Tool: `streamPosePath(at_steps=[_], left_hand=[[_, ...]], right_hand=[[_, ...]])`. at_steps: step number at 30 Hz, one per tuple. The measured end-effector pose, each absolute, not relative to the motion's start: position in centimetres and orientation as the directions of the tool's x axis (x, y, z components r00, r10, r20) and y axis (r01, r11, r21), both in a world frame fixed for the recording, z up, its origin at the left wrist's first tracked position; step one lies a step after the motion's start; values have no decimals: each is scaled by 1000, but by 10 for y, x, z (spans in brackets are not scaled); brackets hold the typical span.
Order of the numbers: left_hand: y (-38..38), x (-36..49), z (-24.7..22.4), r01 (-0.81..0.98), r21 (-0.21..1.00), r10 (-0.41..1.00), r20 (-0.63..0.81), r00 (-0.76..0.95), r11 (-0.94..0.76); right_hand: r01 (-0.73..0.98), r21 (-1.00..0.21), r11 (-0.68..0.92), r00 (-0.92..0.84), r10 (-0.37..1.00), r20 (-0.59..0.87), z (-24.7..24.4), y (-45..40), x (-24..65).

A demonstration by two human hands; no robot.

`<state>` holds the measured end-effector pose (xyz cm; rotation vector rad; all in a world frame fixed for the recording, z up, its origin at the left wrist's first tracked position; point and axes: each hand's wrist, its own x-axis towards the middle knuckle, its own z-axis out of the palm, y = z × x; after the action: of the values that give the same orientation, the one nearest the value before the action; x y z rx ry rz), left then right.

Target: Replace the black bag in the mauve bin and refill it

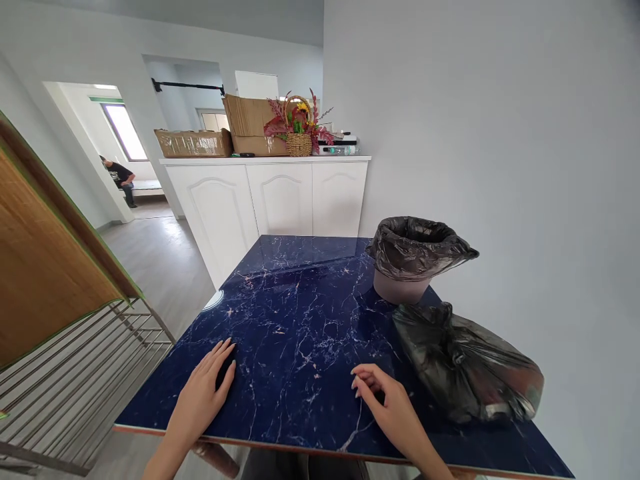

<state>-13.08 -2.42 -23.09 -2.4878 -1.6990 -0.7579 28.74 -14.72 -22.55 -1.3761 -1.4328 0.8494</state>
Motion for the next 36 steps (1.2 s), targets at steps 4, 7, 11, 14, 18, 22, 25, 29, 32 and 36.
streamPosePath(at_steps=[4, 7, 11, 14, 18, 22, 25, 29, 32, 36], left_hand=[[-29, -129, -226, 890, 274, 880, 415, 232, -364], [-31, -128, -223, 896, 296, 894, 404, 195, -329], [-33, -126, -218, 894, 314, 900, 395, 182, -319], [-33, -125, -215, 894, 320, 905, 385, 181, -314], [-36, -124, -215, 893, 331, 908, 383, 167, -304], [-36, -125, -217, 889, 329, 896, 409, 171, -320], [-34, -127, -219, 884, 316, 885, 423, 195, -345], [-31, -127, -220, 888, 320, 895, 406, 188, -331], [-31, -126, -220, 892, 336, 912, 375, 168, -302], [-31, -125, -219, 882, 354, 912, 373, 172, -311]], right_hand=[[332, -937, 108, 67, 988, 138, -225, -150, 286], [353, -930, 106, 42, 991, 128, -225, -150, 284], [390, -911, 132, 25, 988, 154, -221, -150, 282], [412, -898, 154, 14, 984, 175, -218, -150, 281], [438, -882, 173, -5, 982, 190, -221, -151, 281], [456, -865, 209, -1, 972, 234, -225, -152, 280], [468, -854, 228, 6, 965, 261, -224, -152, 280], [489, -842, 230, 9, 963, 268, -224, -150, 280], [513, -829, 223, 5, 965, 262, -225, -151, 279], [540, -801, 259, 21, 947, 320, -224, -160, 278]])
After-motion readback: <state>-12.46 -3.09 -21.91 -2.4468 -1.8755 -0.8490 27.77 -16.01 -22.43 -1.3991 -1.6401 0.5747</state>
